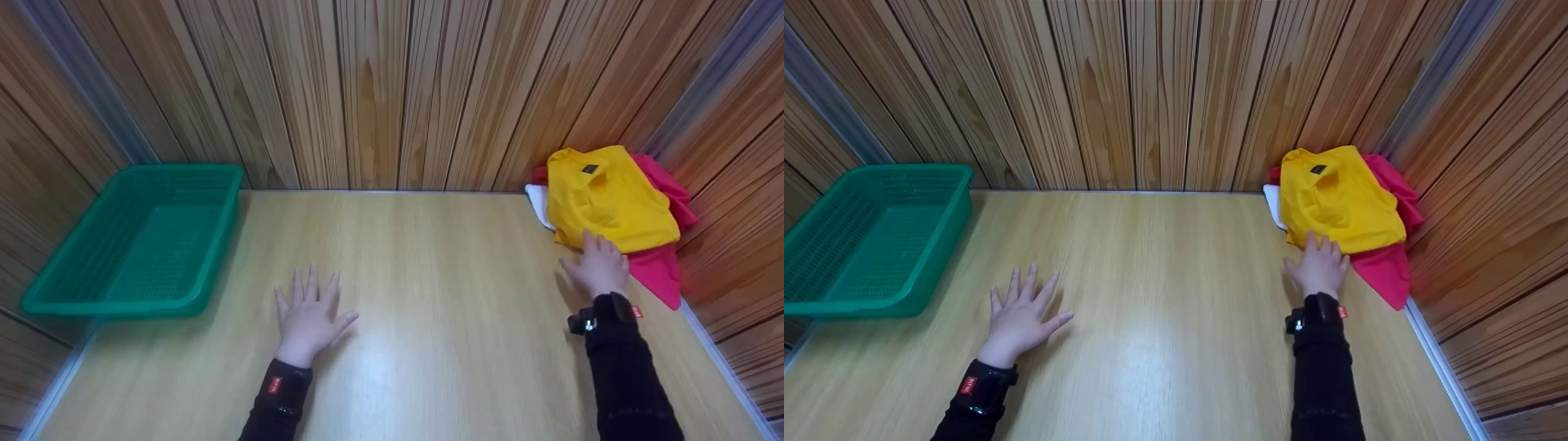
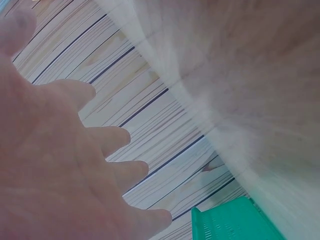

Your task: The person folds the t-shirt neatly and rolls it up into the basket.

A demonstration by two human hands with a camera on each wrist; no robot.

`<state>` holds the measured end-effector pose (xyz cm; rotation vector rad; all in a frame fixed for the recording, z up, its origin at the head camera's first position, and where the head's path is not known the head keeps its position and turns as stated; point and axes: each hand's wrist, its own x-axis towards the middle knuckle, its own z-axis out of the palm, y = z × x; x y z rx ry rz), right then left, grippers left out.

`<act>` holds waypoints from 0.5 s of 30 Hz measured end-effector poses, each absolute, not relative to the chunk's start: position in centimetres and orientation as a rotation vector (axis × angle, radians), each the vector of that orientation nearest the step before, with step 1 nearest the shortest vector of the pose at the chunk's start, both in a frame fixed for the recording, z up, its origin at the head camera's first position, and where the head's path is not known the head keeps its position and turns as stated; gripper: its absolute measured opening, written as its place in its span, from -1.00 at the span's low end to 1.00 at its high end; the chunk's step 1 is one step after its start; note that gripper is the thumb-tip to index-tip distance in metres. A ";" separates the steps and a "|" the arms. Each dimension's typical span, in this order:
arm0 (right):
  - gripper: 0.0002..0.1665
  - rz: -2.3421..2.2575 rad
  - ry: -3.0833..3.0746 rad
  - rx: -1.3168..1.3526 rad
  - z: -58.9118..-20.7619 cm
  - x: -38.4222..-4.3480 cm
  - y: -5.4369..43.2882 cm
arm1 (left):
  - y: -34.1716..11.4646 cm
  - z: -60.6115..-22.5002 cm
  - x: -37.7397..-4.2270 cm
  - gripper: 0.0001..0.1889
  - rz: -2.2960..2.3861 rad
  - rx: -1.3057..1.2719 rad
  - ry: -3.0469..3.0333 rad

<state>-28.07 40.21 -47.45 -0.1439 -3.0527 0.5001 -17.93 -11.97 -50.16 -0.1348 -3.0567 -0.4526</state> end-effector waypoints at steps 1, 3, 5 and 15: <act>0.05 0.501 -3.059 -0.179 -47.2 -28.4 41.0 | -12.0 -50.2 -18.0 -0.11 -0.461 -0.140 -3.054; 0.06 0.515 -3.075 -0.214 -46.8 -28.9 41.8 | -12.0 -50.2 -18.0 -0.11 -0.465 -0.137 -3.049; 0.06 0.514 -3.086 -0.242 -46.5 -29.3 42.4 | -12.0 -50.2 -17.9 -0.11 -0.460 -0.133 -3.045; -0.22 0.415 -3.063 -0.366 -46.5 -30.8 42.9 | -11.9 -50.4 -18.1 -0.09 -0.426 -0.136 -3.038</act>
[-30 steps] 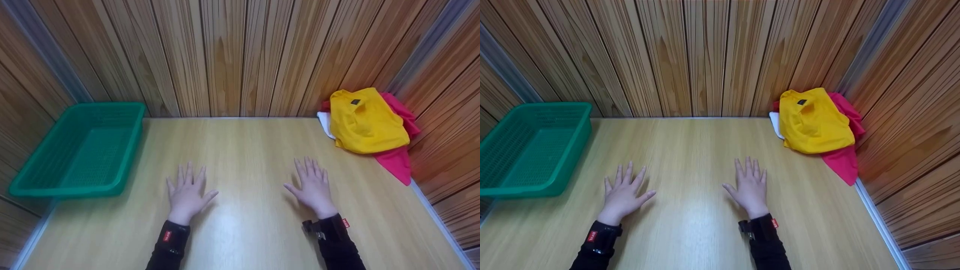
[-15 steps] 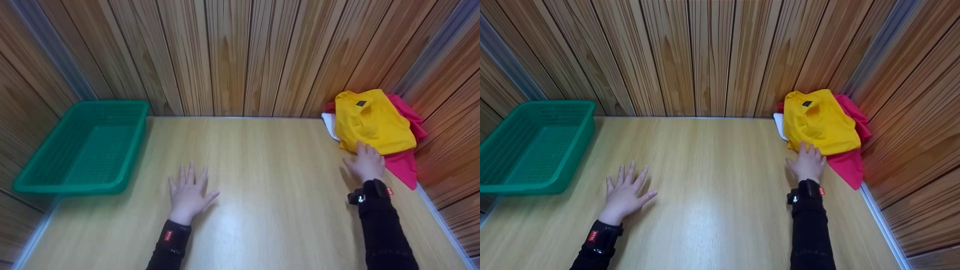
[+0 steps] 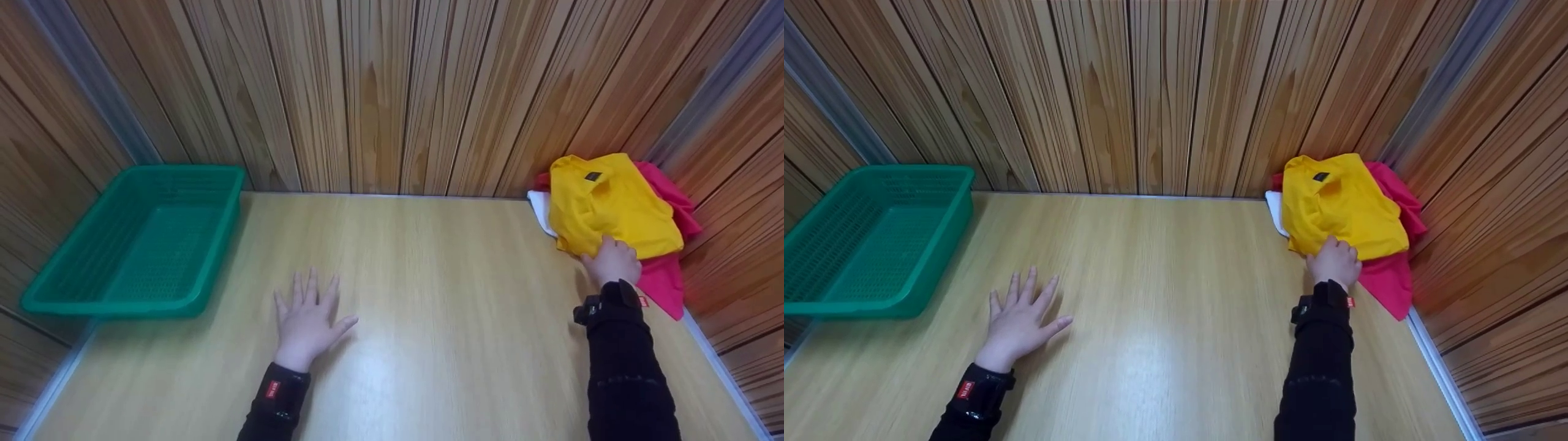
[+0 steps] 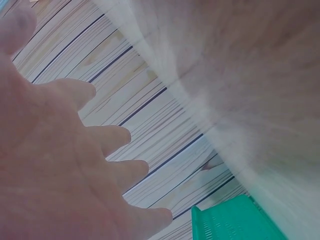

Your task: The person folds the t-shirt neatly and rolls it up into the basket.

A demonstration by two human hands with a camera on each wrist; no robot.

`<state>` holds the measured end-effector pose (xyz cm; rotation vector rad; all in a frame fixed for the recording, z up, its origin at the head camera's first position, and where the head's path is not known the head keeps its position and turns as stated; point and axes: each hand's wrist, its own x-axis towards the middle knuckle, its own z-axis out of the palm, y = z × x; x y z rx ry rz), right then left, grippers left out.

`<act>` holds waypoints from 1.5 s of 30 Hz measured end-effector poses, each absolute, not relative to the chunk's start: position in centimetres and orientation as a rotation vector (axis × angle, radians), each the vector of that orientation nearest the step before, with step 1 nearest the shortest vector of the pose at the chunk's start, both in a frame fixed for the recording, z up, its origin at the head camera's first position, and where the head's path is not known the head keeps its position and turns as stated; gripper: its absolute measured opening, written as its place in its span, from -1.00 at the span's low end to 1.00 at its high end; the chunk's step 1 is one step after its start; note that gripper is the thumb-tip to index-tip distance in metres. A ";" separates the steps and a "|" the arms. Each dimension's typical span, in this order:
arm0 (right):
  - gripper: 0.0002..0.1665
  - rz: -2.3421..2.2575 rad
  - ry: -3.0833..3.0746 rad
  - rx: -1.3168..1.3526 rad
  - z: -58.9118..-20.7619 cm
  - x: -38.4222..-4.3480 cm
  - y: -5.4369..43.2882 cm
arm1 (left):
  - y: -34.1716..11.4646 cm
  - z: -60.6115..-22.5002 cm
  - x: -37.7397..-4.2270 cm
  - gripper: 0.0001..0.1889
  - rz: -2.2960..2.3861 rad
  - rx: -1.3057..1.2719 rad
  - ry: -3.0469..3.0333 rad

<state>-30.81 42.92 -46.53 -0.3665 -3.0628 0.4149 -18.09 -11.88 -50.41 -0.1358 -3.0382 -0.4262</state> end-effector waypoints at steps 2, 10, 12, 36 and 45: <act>-0.29 0.400 -3.073 -0.391 -46.8 -30.8 43.0 | -11.8 -50.4 -18.1 -0.10 -0.418 -0.136 -3.031; -0.47 0.442 -3.136 -0.418 -48.3 -30.2 42.6 | -11.7 -50.4 -18.2 -0.10 -0.436 -0.135 -3.027; -0.51 0.444 -3.147 -0.410 -48.8 -30.2 42.5 | -11.7 -50.4 -18.2 -0.10 -0.435 -0.136 -3.026; -0.44 0.431 -3.131 -0.521 -49.9 -31.1 43.1 | -11.4 -50.4 -18.2 -0.14 -0.520 -0.216 -3.029; -0.72 0.257 -3.068 -0.308 -50.2 -31.9 42.8 | -11.2 -50.2 -18.6 -0.26 -0.511 -0.314 -2.895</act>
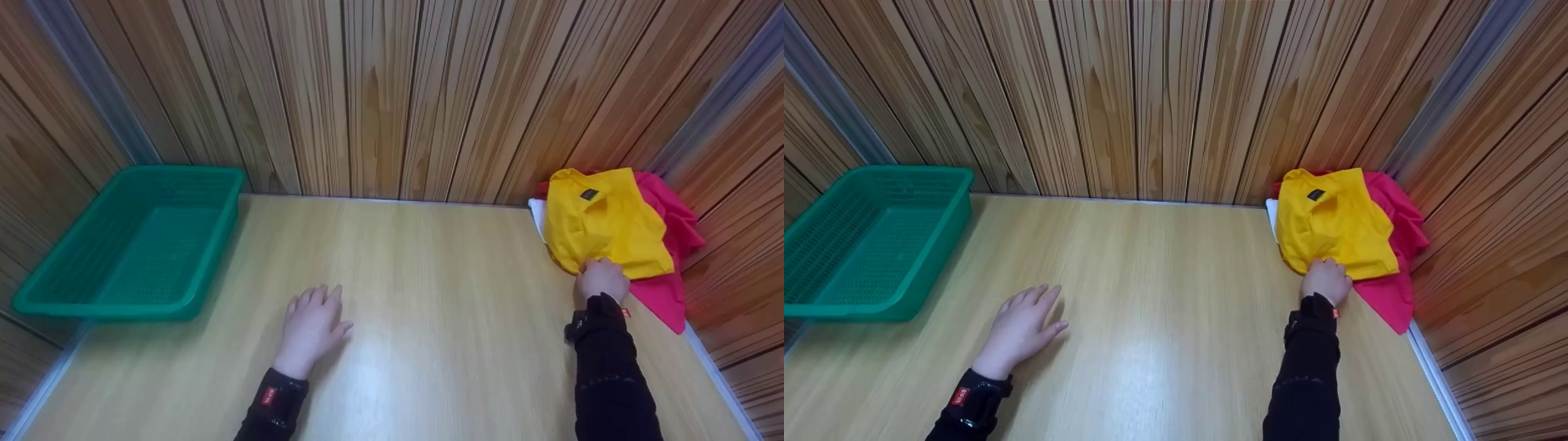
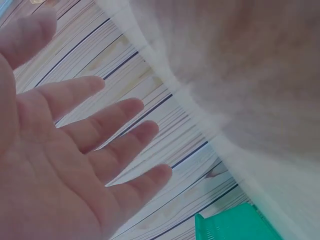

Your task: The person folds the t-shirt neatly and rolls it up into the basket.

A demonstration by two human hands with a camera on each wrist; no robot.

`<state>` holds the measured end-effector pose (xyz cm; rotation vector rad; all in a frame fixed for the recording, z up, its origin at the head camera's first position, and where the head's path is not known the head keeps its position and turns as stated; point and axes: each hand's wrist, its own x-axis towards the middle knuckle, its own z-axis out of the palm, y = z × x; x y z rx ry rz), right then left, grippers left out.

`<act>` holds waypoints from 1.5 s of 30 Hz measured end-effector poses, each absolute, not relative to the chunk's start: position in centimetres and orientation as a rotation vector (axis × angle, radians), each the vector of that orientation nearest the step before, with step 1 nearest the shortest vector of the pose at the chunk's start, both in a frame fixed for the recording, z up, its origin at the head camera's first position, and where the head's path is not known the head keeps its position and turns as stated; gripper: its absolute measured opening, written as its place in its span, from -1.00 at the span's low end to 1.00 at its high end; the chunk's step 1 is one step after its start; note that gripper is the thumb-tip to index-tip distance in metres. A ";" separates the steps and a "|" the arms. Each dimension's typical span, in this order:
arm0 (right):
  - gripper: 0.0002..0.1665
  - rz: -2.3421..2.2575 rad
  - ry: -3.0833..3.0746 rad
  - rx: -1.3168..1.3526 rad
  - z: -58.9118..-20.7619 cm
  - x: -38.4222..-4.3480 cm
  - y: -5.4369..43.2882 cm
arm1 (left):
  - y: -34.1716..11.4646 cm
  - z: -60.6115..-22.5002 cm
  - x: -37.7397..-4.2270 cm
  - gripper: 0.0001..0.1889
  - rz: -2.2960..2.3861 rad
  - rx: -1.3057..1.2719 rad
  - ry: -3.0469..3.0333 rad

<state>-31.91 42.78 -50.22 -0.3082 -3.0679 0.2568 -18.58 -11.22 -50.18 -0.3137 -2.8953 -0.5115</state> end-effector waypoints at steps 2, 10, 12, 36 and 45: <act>-0.73 0.220 -3.076 -0.259 -50.0 -32.0 42.4 | -11.1 -49.9 -18.9 -0.29 -0.524 -0.320 -2.876; -0.76 0.322 -3.039 -0.112 -45.5 -33.7 39.9 | -9.9 -47.8 -22.2 -0.41 -0.577 -0.351 -2.812; -0.76 0.394 -3.006 -0.091 -44.2 -34.0 38.9 | -9.7 -47.4 -23.3 -0.43 -0.573 -0.365 -2.803; -0.83 0.981 -2.503 0.474 -34.4 -33.0 28.9 | -8.9 -47.2 -28.1 -0.49 -0.898 -0.236 -2.822; -0.89 1.068 -2.495 0.787 -33.6 -32.0 25.2 | -6.4 -47.6 -28.6 -0.29 -1.557 -0.075 -2.858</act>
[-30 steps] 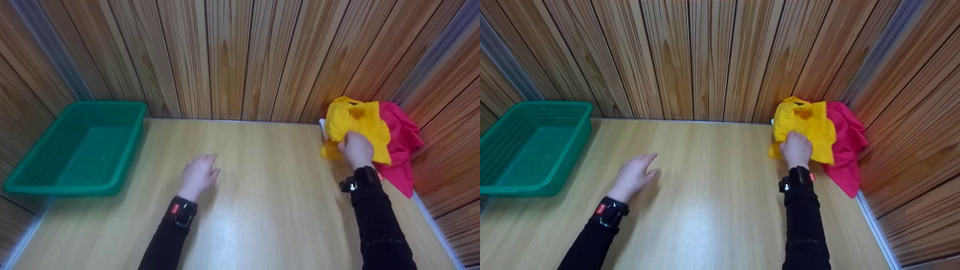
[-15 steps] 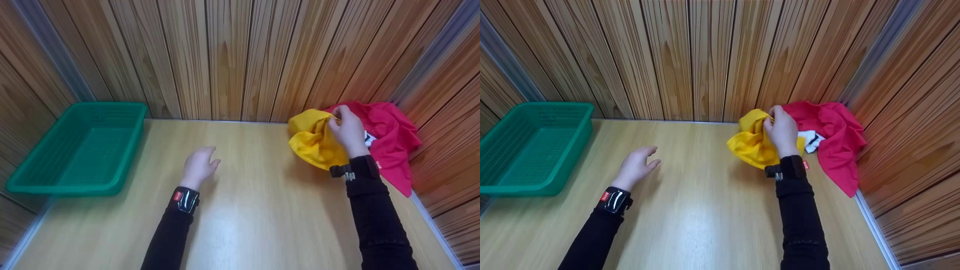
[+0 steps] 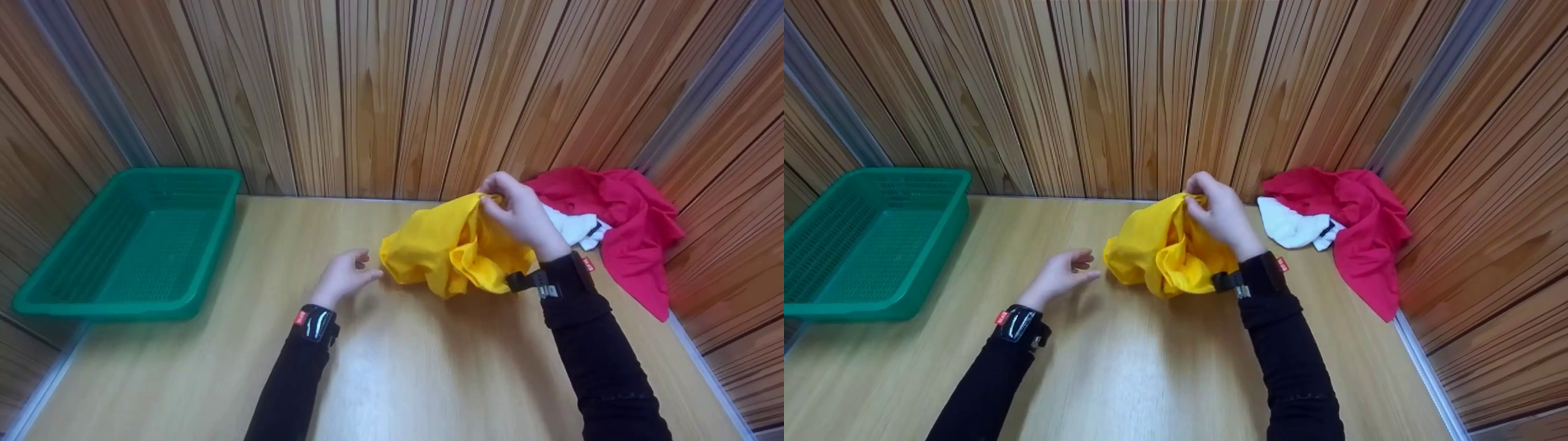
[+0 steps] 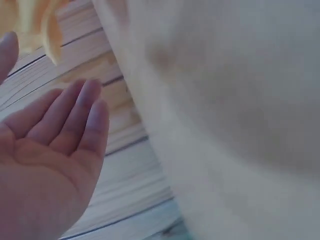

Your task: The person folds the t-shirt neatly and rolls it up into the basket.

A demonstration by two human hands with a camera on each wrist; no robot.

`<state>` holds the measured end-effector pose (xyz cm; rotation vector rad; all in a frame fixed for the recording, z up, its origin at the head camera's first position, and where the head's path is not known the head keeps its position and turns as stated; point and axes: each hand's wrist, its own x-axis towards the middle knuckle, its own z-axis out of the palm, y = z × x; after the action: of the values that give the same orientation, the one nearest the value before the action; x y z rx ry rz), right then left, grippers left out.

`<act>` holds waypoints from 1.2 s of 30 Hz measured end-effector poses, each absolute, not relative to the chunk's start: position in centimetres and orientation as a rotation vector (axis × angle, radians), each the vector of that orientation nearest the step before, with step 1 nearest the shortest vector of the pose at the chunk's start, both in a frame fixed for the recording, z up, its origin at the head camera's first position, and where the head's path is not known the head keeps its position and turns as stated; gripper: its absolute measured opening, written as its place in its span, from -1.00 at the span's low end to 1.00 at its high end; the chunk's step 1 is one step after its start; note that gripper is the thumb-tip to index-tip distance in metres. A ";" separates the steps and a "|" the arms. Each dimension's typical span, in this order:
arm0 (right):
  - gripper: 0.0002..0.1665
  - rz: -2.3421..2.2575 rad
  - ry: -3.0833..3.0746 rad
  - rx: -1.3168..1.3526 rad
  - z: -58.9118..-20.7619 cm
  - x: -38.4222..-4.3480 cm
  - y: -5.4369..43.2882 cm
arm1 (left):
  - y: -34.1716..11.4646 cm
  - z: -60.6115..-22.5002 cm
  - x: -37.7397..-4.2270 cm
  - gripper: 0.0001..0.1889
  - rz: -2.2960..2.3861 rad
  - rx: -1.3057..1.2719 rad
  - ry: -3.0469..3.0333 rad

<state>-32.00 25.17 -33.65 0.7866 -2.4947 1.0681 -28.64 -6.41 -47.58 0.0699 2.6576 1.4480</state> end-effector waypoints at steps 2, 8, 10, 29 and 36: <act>-0.90 1.079 -2.506 0.841 -33.8 -31.9 24.6 | -5.5 -47.7 -28.7 -0.28 1.511 0.052 2.566; -0.89 1.106 -2.514 0.953 -34.3 -32.0 23.7 | -3.7 -48.2 -29.1 -0.31 1.568 0.046 2.557; -0.89 1.121 -2.500 0.982 -34.4 -32.0 23.6 | -3.6 -48.3 -29.3 -0.33 1.551 0.026 2.589; -0.87 1.029 -2.487 1.043 -34.6 -32.6 24.5 | -7.1 -45.9 -30.5 -0.67 1.872 -0.182 2.496; -0.86 0.962 -2.561 0.953 -34.9 -33.4 26.0 | -10.0 -40.0 -30.5 -0.76 1.858 -0.020 2.678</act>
<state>-33.36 25.98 -34.93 0.9529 -2.5610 0.9622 -30.49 -9.99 -39.98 -0.0195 2.6784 1.8581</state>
